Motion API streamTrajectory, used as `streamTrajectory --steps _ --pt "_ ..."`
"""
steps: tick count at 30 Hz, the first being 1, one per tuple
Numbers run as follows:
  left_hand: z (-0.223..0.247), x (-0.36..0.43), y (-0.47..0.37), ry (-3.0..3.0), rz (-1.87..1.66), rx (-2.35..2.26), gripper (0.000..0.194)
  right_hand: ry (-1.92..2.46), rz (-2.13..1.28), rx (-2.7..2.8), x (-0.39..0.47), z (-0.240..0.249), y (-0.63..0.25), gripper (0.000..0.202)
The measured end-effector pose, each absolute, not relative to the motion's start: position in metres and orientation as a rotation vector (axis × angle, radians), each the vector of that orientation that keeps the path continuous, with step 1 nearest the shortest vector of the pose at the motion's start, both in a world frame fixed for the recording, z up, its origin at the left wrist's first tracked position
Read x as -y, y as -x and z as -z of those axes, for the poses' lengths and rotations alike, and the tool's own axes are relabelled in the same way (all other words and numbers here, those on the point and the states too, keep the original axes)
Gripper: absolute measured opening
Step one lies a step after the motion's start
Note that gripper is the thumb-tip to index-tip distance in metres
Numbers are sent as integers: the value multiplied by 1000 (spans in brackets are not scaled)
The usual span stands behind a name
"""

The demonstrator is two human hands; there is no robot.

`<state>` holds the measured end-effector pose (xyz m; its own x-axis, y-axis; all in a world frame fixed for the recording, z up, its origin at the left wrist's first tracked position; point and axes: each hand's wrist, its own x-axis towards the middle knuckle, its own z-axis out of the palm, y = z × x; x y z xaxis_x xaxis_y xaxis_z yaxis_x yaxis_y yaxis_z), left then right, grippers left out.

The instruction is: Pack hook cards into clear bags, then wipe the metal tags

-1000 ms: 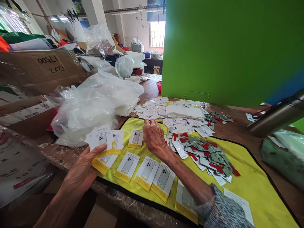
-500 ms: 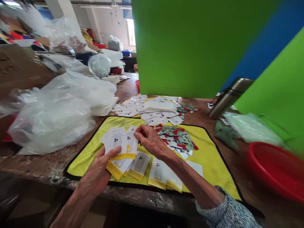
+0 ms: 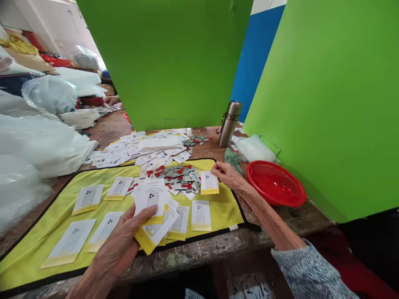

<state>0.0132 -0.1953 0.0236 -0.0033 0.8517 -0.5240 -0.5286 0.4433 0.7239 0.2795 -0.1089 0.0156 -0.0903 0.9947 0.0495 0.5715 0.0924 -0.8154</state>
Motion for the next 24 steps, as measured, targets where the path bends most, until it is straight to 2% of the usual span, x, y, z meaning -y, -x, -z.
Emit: streamTrajectory --steps 6,9,11,14,16,20,24 --pt "-24 187 -36 -401 -1077 -1119 36 1626 -592 1757 106 -7 -282 9" --pt "-19 186 -40 -409 -1086 -1115 36 1596 -531 1756 125 -13 -261 10" --pt "-17 185 -43 -418 -1103 -1081 36 1529 -655 1793 143 -13 -245 18" --pt "-15 185 -48 -423 -1123 -1029 39 1344 -1125 1696 165 -8 -223 28" --pt "-15 185 -50 -414 -1126 -1025 39 1240 -1309 1547 173 -4 -213 31" --pt "-14 185 -50 -399 -1134 -1023 38 1224 -1295 1396 179 -1 -204 32" --pt "-10 188 -49 -377 -1194 -996 39 1210 -1382 1334 188 0 -196 43"
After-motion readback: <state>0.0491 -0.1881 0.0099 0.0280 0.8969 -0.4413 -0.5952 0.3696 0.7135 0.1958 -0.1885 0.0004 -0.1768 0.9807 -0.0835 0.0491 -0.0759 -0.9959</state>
